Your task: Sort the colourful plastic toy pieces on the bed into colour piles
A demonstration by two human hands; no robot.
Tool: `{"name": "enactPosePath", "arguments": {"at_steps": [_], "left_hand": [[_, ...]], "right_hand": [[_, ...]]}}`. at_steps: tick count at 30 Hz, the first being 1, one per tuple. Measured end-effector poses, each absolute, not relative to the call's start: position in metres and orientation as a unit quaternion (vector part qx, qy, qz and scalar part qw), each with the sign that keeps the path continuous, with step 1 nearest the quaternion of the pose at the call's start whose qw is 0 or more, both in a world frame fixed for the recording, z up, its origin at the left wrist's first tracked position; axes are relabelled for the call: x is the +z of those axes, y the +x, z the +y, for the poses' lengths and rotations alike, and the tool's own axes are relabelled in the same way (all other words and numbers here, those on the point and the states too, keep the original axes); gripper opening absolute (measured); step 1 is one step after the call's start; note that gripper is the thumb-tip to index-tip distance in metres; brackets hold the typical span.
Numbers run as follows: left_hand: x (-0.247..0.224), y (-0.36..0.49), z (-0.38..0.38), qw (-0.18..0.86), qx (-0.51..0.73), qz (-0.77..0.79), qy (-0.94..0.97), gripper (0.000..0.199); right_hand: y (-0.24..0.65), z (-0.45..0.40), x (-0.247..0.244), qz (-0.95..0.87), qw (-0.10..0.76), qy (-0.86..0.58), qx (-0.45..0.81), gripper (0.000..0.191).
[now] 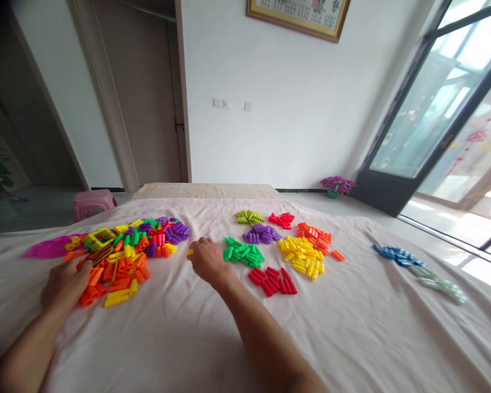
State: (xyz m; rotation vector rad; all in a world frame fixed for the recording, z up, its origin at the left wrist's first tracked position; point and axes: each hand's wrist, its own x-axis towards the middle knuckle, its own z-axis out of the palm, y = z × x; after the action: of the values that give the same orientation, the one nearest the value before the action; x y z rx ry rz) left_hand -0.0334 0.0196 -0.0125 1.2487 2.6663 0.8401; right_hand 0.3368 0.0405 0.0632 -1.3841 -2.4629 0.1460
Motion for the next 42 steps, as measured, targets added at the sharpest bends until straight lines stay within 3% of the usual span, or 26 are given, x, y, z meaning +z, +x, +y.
{"name": "enactPosePath", "arguments": {"at_steps": [11, 17, 20, 23, 29, 36, 42], "left_hand": [[-0.023, -0.043, 0.029, 0.026, 0.253, 0.88, 0.4, 0.068], [-0.016, -0.037, 0.024, 0.022, 0.261, 0.87, 0.417, 0.062], [-0.011, -0.031, 0.02, 0.034, 0.283, 0.866, 0.411, 0.061], [-0.007, -0.027, 0.018, 0.052, 0.296, 0.865, 0.403, 0.061], [-0.008, -0.028, 0.017, 0.048, 0.301, 0.857, 0.415, 0.059], [-0.012, -0.029, 0.019, 0.032, 0.314, 0.854, 0.413, 0.059], [-0.014, -0.029, 0.02, 0.019, 0.315, 0.854, 0.414, 0.058]], "right_hand": [[0.534, 0.04, 0.073, -0.66, 0.112, -0.74, -0.067, 0.03], [0.576, 0.039, 0.078, -0.55, 0.103, -0.819, -0.13, 0.037], [0.549, 0.041, 0.084, -0.589, 0.153, -0.784, -0.118, 0.035], [0.493, 0.041, 0.082, -0.704, 0.192, -0.683, -0.024, 0.031], [0.366, 0.044, 0.049, -0.835, 0.231, -0.489, 0.101, 0.032], [0.281, 0.071, 0.019, -0.846, 0.193, -0.485, 0.113, 0.051], [0.265, 0.083, 0.009, -0.84, 0.194, -0.505, 0.051, 0.028]]}}
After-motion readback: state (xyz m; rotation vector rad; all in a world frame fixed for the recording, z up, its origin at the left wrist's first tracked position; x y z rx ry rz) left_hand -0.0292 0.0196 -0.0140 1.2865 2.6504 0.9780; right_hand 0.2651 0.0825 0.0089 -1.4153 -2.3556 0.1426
